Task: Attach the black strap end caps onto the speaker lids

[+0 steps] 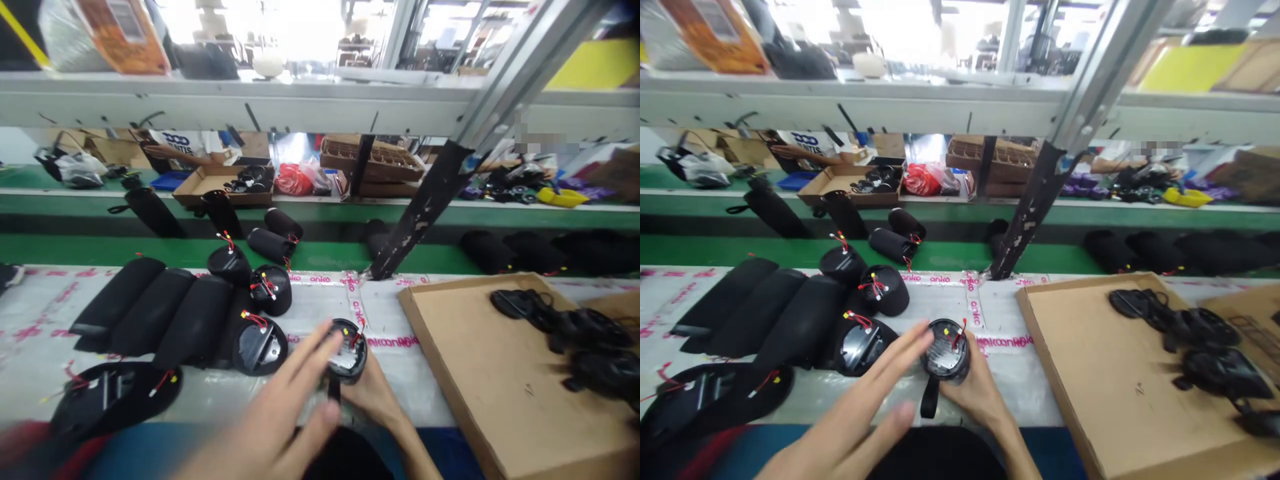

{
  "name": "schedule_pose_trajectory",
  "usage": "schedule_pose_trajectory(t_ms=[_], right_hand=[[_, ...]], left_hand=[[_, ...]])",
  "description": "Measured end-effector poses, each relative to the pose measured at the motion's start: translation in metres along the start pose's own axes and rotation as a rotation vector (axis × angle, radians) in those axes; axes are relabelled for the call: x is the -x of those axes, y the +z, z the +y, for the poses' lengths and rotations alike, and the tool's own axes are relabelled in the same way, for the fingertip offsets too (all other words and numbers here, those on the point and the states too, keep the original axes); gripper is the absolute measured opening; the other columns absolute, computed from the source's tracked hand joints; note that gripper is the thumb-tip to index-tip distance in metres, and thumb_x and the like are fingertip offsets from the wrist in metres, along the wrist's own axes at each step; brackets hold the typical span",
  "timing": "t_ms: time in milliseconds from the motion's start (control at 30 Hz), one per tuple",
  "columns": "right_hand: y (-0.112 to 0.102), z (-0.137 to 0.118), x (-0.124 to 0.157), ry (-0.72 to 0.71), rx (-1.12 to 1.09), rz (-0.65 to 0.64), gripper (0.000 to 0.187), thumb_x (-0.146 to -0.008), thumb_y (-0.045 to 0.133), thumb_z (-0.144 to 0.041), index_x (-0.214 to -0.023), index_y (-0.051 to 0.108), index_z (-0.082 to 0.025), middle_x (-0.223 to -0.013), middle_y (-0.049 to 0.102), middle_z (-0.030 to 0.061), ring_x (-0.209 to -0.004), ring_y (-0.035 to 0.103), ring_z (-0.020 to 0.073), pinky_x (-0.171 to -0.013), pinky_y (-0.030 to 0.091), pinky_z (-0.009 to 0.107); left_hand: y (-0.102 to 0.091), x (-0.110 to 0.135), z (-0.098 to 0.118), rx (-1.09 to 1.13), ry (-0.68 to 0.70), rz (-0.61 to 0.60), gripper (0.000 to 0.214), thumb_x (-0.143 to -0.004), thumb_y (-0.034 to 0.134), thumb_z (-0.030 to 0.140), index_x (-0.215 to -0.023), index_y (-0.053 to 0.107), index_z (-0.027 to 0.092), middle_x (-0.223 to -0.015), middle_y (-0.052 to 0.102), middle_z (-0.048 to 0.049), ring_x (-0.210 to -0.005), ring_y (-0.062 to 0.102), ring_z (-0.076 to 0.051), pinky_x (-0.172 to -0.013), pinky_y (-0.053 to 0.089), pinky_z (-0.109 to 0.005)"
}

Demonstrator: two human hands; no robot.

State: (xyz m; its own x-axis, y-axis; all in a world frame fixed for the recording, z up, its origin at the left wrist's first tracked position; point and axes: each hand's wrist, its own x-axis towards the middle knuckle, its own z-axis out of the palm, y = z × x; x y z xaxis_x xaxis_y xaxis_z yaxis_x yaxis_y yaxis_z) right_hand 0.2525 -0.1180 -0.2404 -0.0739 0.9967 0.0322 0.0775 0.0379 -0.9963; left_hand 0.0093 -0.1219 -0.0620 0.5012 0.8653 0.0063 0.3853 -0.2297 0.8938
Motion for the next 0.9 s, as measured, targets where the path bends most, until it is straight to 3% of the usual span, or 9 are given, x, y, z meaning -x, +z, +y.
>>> schedule_pose_trajectory(t_ms=[67,167,267,333,400,467,600,733,900], right_hand=[[0.001,-0.003,-0.02,0.001,0.03,0.064,0.087,-0.067,0.098,-0.027,-0.146,0.063,-0.026,-0.136,0.078,0.0144,-0.126,0.076,0.0385,-0.114,0.058,0.062],[-0.006,-0.019,-0.071,-0.053,0.082,0.157,0.088,-0.061,0.101,-0.035,-0.14,0.065,-0.022,-0.132,0.079,0.0154,-0.126,0.075,0.0407,-0.116,0.053,0.069],[-0.01,-0.04,-0.152,-0.11,0.087,0.191,0.09,-0.063,0.099,-0.042,-0.141,0.06,-0.016,-0.133,0.078,0.0171,-0.124,0.076,0.0364,-0.116,0.055,0.062],[-0.006,-0.052,-0.214,-0.13,0.116,0.245,0.093,-0.066,0.099,-0.04,-0.145,0.056,-0.015,-0.141,0.074,0.018,-0.131,0.072,0.0338,-0.12,0.053,0.056],[0.0,-0.061,-0.273,-0.117,0.173,0.313,0.088,-0.071,0.099,-0.036,-0.145,0.057,-0.014,-0.146,0.07,0.019,-0.136,0.067,0.0337,-0.122,0.051,0.054],[0.008,-0.068,-0.324,-0.093,0.229,0.339,0.062,-0.09,0.089,-0.037,-0.142,0.062,-0.016,-0.145,0.069,0.0155,-0.131,0.069,0.0318,-0.115,0.056,0.055],[0.025,-0.078,-0.384,-0.072,0.31,0.31,0.04,-0.106,0.072,-0.039,-0.14,0.066,-0.019,-0.141,0.069,0.0113,-0.121,0.072,0.0275,-0.101,0.064,0.05],[0.035,-0.073,-0.398,-0.029,0.375,0.279,0.041,-0.106,0.073,-0.039,-0.14,0.066,-0.019,-0.141,0.069,0.0116,-0.12,0.073,0.0272,-0.101,0.064,0.05],[0.041,-0.053,-0.381,0.109,0.463,0.286,0.041,-0.106,0.072,-0.039,-0.141,0.065,-0.019,-0.141,0.069,0.0116,-0.12,0.073,0.0274,-0.101,0.064,0.05]], left_hand=[[-0.053,0.009,0.03,-0.163,0.197,-0.189,0.06,-0.095,0.08,0.032,-0.148,0.066,0.056,-0.155,0.069,0.0037,-0.135,0.074,-0.031,-0.109,0.066,-0.04],[-0.137,-0.024,0.049,-0.305,0.241,-0.022,0.028,-0.091,0.083,0.033,-0.116,0.086,0.046,-0.111,0.087,0.0013,-0.097,0.085,-0.031,-0.088,0.072,-0.036],[-0.206,-0.103,0.026,-0.647,0.168,0.087,0.03,-0.098,0.071,0.05,-0.114,0.087,0.031,-0.112,0.086,-0.0029,-0.104,0.081,-0.033,-0.101,0.063,-0.043],[-0.233,-0.162,-0.006,-0.957,0.09,-0.062,0.034,-0.1,0.06,0.04,-0.124,0.081,0.027,-0.123,0.084,-0.0047,-0.115,0.078,-0.03,-0.111,0.056,-0.041],[-0.241,-0.213,-0.042,-1.104,-0.015,-0.248,0.046,-0.093,0.066,0.031,-0.137,0.074,0.022,-0.14,0.078,-0.0102,-0.128,0.073,-0.03,-0.115,0.051,-0.039],[-0.233,-0.248,-0.073,-1.139,-0.061,-0.321,0.065,-0.076,0.082,0.03,-0.139,0.072,0.022,-0.142,0.076,-0.0131,-0.129,0.072,-0.033,-0.112,0.053,-0.039],[-0.201,-0.278,-0.115,-1.161,-0.127,-0.404,0.103,-0.046,0.101,0.034,-0.142,0.068,0.021,-0.137,0.077,-0.0173,-0.124,0.073,-0.038,-0.104,0.057,-0.042],[-0.189,-0.285,-0.134,-1.172,-0.145,-0.384,0.111,-0.039,0.106,0.045,-0.14,0.069,0.022,-0.144,0.07,-0.024,-0.135,0.066,-0.047,-0.112,0.052,-0.053],[-0.231,-0.276,-0.127,-1.122,-0.185,-0.285,0.12,-0.043,0.104,0.05,-0.15,0.062,0.018,-0.15,0.065,-0.0302,-0.132,0.068,-0.053,-0.109,0.055,-0.059]])
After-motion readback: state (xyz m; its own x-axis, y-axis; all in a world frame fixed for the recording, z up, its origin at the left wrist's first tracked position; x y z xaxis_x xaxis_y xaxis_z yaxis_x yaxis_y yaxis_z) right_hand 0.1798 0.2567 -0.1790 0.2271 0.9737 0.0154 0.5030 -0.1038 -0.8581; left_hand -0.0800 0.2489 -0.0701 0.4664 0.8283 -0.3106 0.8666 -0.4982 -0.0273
